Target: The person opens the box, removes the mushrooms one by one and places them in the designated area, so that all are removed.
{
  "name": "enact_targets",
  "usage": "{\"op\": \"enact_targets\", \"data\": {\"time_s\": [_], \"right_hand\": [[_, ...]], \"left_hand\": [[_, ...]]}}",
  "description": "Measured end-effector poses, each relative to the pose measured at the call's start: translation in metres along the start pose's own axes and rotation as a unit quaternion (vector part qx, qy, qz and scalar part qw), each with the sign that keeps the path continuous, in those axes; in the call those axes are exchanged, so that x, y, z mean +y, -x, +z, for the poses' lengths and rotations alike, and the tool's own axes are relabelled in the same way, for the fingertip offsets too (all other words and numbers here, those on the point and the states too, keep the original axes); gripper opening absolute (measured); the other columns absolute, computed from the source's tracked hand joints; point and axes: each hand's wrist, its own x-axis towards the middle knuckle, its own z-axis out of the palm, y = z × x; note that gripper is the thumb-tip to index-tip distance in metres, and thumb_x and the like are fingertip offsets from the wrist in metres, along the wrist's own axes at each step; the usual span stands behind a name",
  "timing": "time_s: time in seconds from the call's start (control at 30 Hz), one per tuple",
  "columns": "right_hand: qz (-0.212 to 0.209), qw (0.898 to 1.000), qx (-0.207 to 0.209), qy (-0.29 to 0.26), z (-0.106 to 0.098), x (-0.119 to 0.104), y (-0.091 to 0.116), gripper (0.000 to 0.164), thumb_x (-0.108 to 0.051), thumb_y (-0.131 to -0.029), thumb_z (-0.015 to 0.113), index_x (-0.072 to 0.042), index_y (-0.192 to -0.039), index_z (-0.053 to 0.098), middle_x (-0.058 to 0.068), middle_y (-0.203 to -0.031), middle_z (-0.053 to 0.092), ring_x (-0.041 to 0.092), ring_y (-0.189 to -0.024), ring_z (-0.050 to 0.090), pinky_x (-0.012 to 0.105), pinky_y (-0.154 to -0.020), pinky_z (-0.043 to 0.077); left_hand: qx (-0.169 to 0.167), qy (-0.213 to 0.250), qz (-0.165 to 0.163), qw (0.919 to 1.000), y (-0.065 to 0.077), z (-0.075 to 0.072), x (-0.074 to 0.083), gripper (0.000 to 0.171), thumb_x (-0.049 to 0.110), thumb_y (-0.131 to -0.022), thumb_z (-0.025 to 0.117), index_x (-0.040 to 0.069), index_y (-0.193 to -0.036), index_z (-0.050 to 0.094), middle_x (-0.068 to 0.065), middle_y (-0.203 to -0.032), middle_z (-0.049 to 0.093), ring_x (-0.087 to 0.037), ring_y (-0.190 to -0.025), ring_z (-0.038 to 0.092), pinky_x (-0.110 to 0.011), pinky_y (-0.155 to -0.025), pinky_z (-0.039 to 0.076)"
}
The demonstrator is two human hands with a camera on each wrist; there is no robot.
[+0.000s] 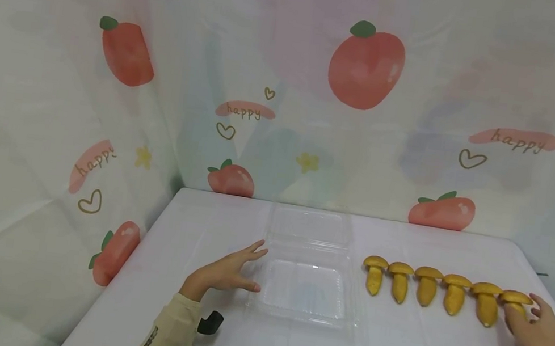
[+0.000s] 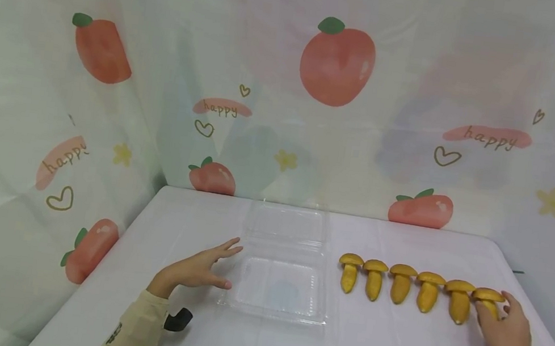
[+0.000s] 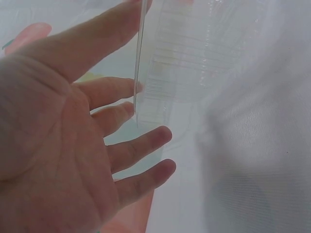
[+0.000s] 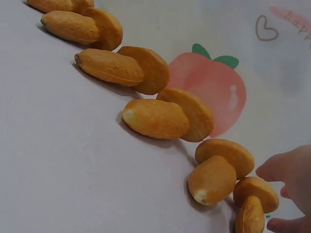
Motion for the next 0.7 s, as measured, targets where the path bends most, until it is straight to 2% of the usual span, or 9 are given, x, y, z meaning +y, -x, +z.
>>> {"op": "enact_targets", "data": {"time_s": [0.3,0.7], "right_hand": [[0.037,0.999,0.03,0.011,-0.001,-0.015,0.004,0.077,-0.032,-0.102,0.039,0.006,-0.159,0.003,0.043,-0.158,0.01,0.061,-0.145,0.016,0.07,-0.115,0.026],[0.026,0.998,0.063,-0.005,-0.005,-0.034,0.013,0.078,-0.033,-0.1,0.041,0.004,-0.159,0.006,0.039,-0.161,0.008,0.062,-0.142,0.016,0.07,-0.107,0.024]], "left_hand": [[0.003,0.004,0.009,1.0,-0.004,-0.001,-0.003,0.089,0.027,-0.088,0.08,0.008,-0.159,0.031,-0.01,-0.172,0.013,-0.035,-0.157,0.019,-0.061,-0.123,0.025],[0.007,0.005,0.007,0.9999,-0.003,-0.001,-0.004,0.087,0.027,-0.088,0.08,0.006,-0.159,0.032,-0.01,-0.172,0.014,-0.035,-0.157,0.018,-0.061,-0.123,0.024]]}}
